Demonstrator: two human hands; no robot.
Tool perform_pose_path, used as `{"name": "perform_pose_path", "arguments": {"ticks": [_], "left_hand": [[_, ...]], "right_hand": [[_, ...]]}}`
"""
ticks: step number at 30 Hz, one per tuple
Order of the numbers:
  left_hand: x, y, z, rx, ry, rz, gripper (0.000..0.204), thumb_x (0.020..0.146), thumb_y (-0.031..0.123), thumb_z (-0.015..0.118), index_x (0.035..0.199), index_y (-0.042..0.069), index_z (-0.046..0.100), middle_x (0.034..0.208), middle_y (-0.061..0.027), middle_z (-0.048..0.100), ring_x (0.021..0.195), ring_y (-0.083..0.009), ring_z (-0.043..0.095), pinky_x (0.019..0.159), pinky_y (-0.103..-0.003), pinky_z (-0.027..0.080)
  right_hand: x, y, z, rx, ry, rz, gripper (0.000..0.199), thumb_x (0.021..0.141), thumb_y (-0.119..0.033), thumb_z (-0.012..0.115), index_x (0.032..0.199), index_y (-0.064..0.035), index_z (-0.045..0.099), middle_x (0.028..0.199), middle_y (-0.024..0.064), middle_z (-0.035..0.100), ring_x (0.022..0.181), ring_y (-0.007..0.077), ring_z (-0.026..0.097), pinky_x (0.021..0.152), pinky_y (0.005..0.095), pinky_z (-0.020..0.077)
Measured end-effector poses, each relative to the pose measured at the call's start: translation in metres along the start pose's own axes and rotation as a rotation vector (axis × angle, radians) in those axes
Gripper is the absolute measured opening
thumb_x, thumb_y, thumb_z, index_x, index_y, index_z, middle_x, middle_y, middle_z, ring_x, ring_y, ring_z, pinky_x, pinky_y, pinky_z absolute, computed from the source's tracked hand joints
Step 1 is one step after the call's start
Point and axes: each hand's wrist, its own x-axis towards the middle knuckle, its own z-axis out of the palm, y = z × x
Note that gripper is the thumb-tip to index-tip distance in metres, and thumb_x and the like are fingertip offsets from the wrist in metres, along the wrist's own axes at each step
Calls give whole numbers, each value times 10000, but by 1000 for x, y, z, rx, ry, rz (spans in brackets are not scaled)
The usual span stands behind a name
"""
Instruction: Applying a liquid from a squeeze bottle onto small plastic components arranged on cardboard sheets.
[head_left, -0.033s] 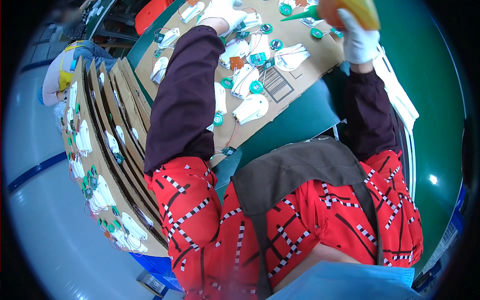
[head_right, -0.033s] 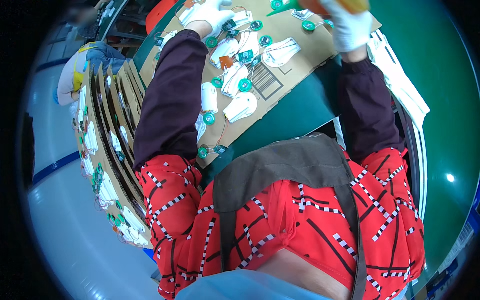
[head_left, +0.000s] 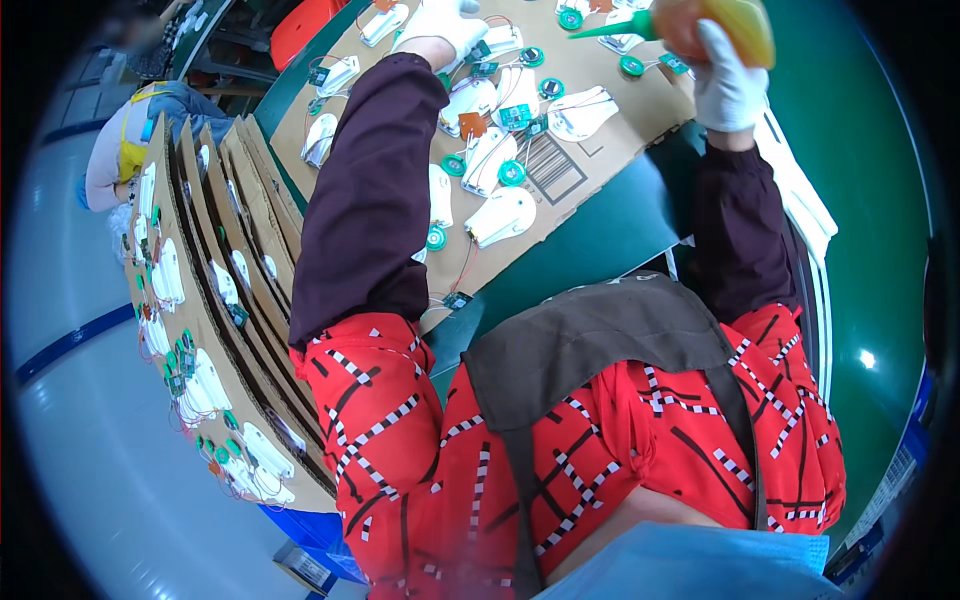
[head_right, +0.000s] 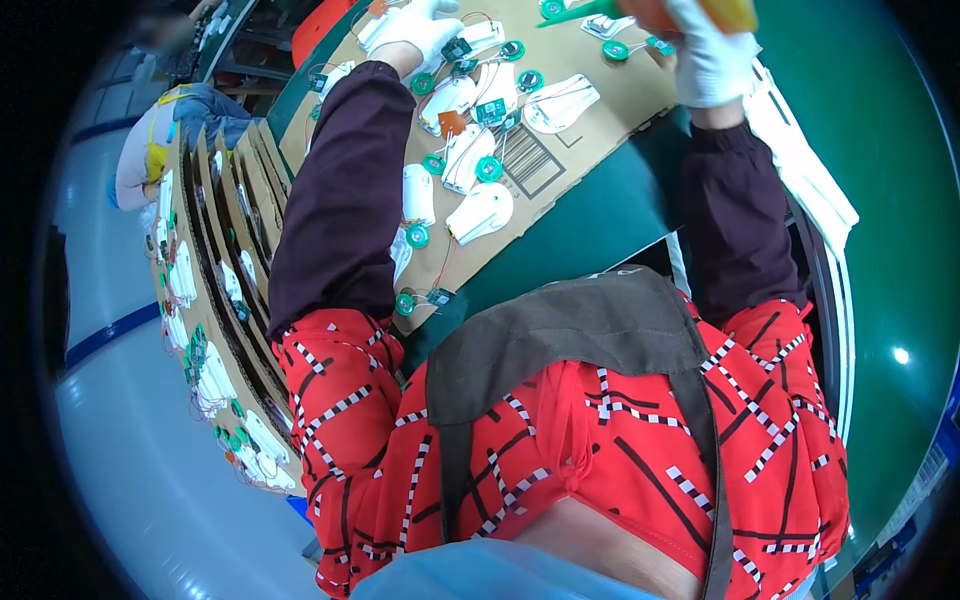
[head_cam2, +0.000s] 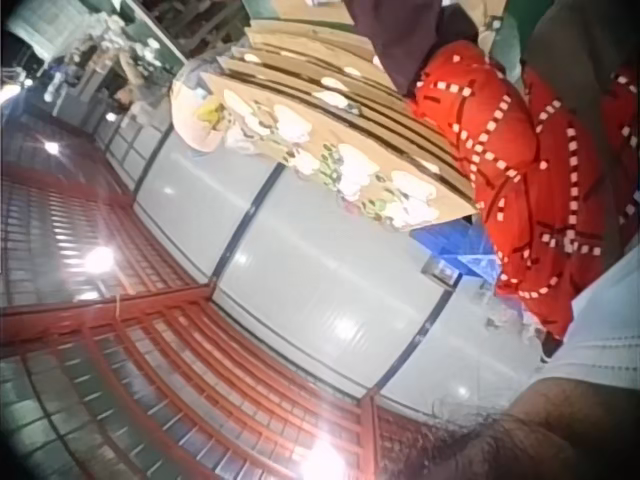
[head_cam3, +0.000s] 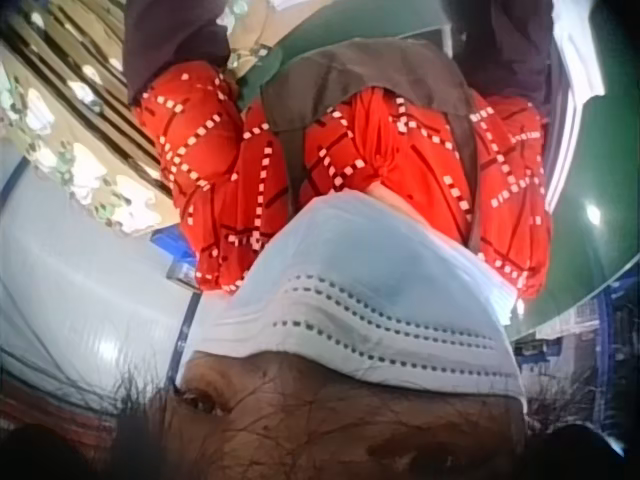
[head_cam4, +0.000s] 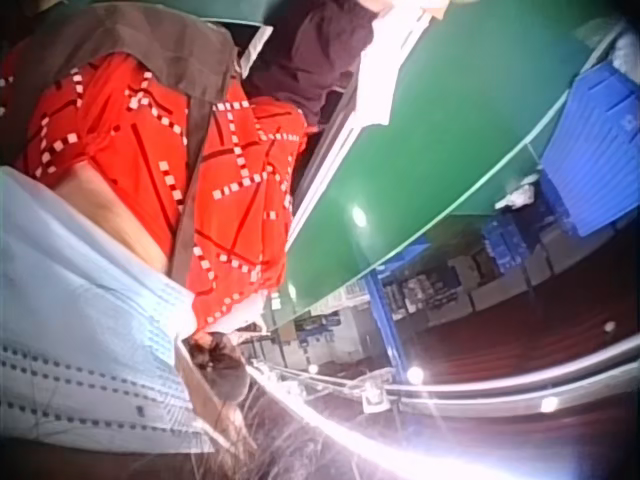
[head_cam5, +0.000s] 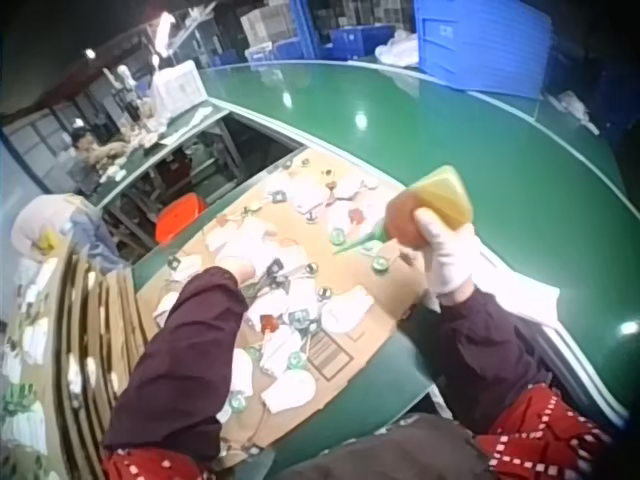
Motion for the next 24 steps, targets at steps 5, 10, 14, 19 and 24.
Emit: {"name": "perform_pose_path", "arguments": {"ticks": [5,10,14,19,24], "left_hand": [[-17,-3,-10,151,76,-49,392,777,312,618,1111,109,585,1174,-200,553,1140,-316,486,982,-388,343],[-66,22,1,123,103,122,226,742,291,624,818,89,692,724,-104,647,778,-235,641,742,-332,498],[-86,26,12,449,15,124,240,739,330,643,833,121,714,826,-113,650,806,-236,640,745,-334,503],[-80,32,20,575,-15,97,238,742,332,643,840,127,719,911,-118,633,842,-251,632,762,-348,496],[-81,29,19,467,11,134,215,776,282,595,840,97,682,899,-145,622,858,-283,615,777,-381,475]], "right_hand": [[3,6,-46,313,15,26,413,861,-165,611,1220,-40,449,1168,123,517,1030,296,572,799,468,548],[-8,12,-46,265,30,26,423,865,-177,609,1232,-50,443,1179,116,512,1048,290,564,801,465,547],[-29,-10,19,287,24,52,323,806,-252,663,1049,-68,556,894,40,602,800,172,591,620,285,478],[-18,-11,31,342,-439,-135,209,830,-207,629,921,-43,537,775,36,544,682,160,531,626,283,447],[-26,12,35,-24,-87,-69,367,713,-31,710,1058,8,591,972,85,639,871,177,612,789,305,492]]}}
